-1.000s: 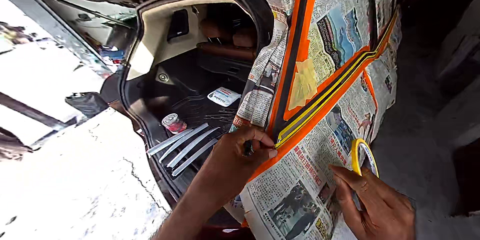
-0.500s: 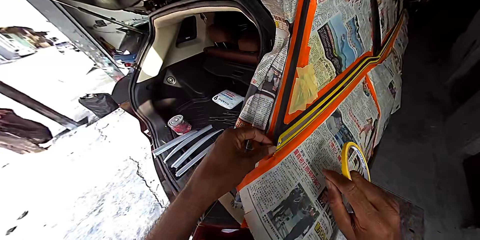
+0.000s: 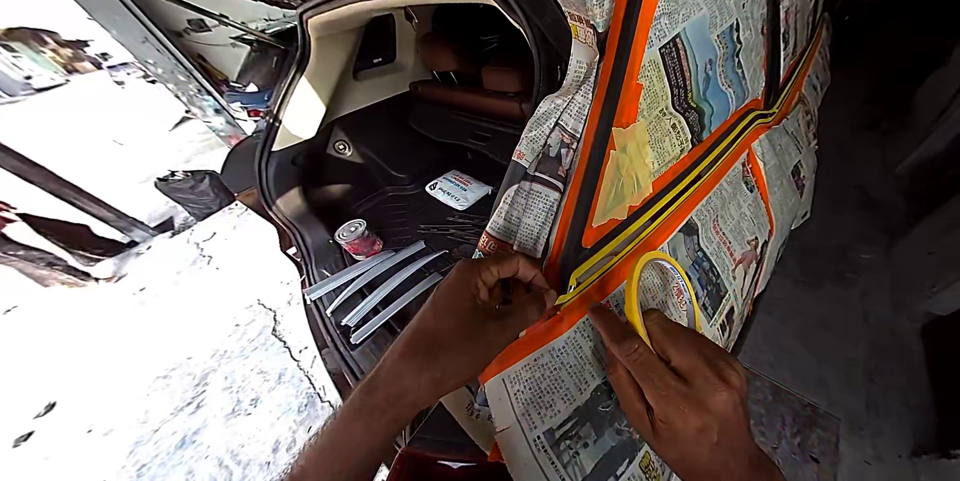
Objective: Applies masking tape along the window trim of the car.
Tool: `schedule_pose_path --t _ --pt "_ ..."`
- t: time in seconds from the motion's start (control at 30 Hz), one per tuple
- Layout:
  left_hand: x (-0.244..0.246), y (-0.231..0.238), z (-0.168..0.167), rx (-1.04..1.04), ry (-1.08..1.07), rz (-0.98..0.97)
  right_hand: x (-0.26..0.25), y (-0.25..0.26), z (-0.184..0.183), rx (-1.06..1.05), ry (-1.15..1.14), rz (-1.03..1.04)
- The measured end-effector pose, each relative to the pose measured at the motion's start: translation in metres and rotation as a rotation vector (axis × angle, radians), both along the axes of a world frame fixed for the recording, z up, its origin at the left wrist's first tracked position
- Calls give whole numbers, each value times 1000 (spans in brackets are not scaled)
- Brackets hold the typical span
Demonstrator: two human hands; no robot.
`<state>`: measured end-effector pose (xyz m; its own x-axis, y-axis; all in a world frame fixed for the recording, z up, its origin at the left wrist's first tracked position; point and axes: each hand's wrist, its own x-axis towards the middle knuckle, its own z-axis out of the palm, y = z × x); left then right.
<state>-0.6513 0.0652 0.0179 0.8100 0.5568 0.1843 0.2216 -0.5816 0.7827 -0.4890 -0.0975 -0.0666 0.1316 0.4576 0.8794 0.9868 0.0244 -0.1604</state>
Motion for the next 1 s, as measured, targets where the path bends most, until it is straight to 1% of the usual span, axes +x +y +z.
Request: schedule_pose_path --t 0.2,0.43,0.57,0.93,1.0 --pt "1 -5 1 90 31 29 3 2 2 -82 -52 -26" --pt "4 -8 3 61 51 47 8 2 4 -140 -127 -15" --pt "6 -14 3 46 69 107 12 3 4 -138 -156 -8" --pt "7 -28 1 187 124 241 22 8 4 -127 -244 55" --pt "7 -32 0 268 118 257 25 9 4 -128 -257 79"
